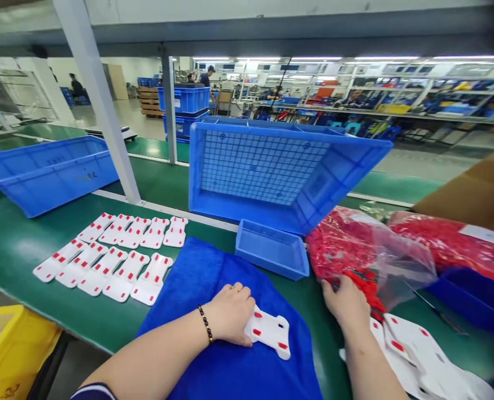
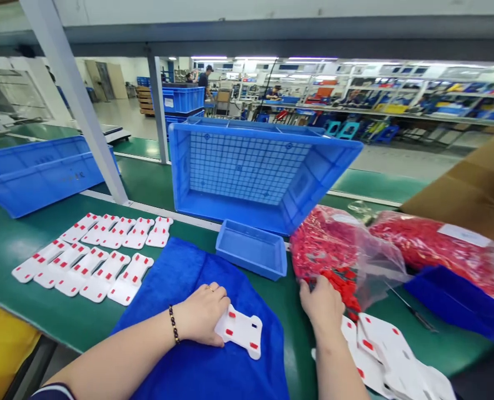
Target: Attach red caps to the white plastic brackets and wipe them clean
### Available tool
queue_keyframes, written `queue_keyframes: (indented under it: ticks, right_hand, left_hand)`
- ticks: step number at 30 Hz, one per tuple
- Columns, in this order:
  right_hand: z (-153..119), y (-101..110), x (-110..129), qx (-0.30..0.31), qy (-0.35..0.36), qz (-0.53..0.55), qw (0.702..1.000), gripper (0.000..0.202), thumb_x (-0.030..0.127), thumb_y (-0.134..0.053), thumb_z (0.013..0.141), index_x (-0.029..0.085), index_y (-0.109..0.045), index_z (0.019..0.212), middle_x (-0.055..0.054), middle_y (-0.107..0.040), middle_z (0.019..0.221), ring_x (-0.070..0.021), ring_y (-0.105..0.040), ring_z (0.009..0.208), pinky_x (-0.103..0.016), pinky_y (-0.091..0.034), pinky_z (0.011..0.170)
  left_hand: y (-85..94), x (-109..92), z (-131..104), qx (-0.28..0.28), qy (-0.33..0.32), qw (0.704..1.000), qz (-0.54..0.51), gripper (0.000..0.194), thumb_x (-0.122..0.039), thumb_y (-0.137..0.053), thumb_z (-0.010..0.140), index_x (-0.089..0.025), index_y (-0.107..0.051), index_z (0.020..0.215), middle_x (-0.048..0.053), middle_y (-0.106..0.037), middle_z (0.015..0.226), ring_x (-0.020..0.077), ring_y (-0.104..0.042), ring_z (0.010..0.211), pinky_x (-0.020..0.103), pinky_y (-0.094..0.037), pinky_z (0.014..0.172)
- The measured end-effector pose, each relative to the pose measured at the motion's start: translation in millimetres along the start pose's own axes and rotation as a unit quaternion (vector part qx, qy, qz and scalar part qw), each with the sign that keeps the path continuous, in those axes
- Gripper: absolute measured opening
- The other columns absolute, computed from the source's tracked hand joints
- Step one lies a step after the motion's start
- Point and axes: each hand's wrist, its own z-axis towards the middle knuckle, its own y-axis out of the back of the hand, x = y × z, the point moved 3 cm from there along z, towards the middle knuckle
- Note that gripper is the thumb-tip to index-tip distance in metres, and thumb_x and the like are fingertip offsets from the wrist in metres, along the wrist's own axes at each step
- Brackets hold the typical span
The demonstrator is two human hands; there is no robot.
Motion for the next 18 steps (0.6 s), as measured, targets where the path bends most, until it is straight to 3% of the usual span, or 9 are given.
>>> queue_keyframes:
  ticks: [5, 11, 15, 18]
  right_hand:
    - [-1, -1, -1, 0.041, -0.015, 0.034, 0.998, 0.033, 0.039, -0.039, 0.079, 0.017, -0.059, 0.095, -0.014, -0.064, 0.078, -0.0310, -0.061, 0.078, -0.037, -0.044, 0.062]
    - [-4, 10, -5, 0.019, -0.054, 0.031, 0.998, 0.050, 0.043, -0.037, 0.079, 0.015, -0.051, 0.118, -0.018, -0.065, 0.087, -0.0348, -0.062, 0.080, -0.040, -0.045, 0.063]
    - [-5, 11, -2, 0.021, -0.018, 0.057, 0.998, 0.043, 0.037, -0.033, 0.081, 0.021, -0.056, 0.114, -0.015, -0.065, 0.097, -0.0321, -0.061, 0.085, -0.039, -0.045, 0.070]
    - [-9, 15, 4, 0.019, -0.008, 0.101, 0.995, 0.044, 0.032, -0.035, 0.080, 0.017, -0.055, 0.116, -0.014, -0.063, 0.104, -0.0295, -0.059, 0.094, -0.036, -0.044, 0.078]
  left_hand:
    - [-1.9, -3, -2, -0.001, -0.009, 1.000, 0.004, 0.059, -0.057, -0.058, 0.063, -0.014, -0.050, 0.102, 0.012, -0.053, 0.098, 0.0266, -0.047, 0.093, 0.037, -0.040, 0.077]
    - [-3.7, -3, -2, 0.005, -0.016, 1.000, 0.010, 0.071, -0.060, -0.061, 0.059, -0.012, -0.046, 0.110, 0.013, -0.052, 0.100, 0.0277, -0.047, 0.094, 0.038, -0.041, 0.077]
    - [-0.9, -4, -2, 0.006, -0.016, 1.000, 0.003, 0.071, -0.059, -0.062, 0.060, -0.013, -0.045, 0.112, 0.012, -0.053, 0.101, 0.0275, -0.048, 0.094, 0.038, -0.041, 0.077]
    - [3.3, -6, -2, -0.002, -0.010, 1.000, -0.009, 0.065, -0.054, -0.065, 0.060, -0.015, -0.046, 0.108, 0.011, -0.052, 0.101, 0.0269, -0.047, 0.094, 0.037, -0.041, 0.080]
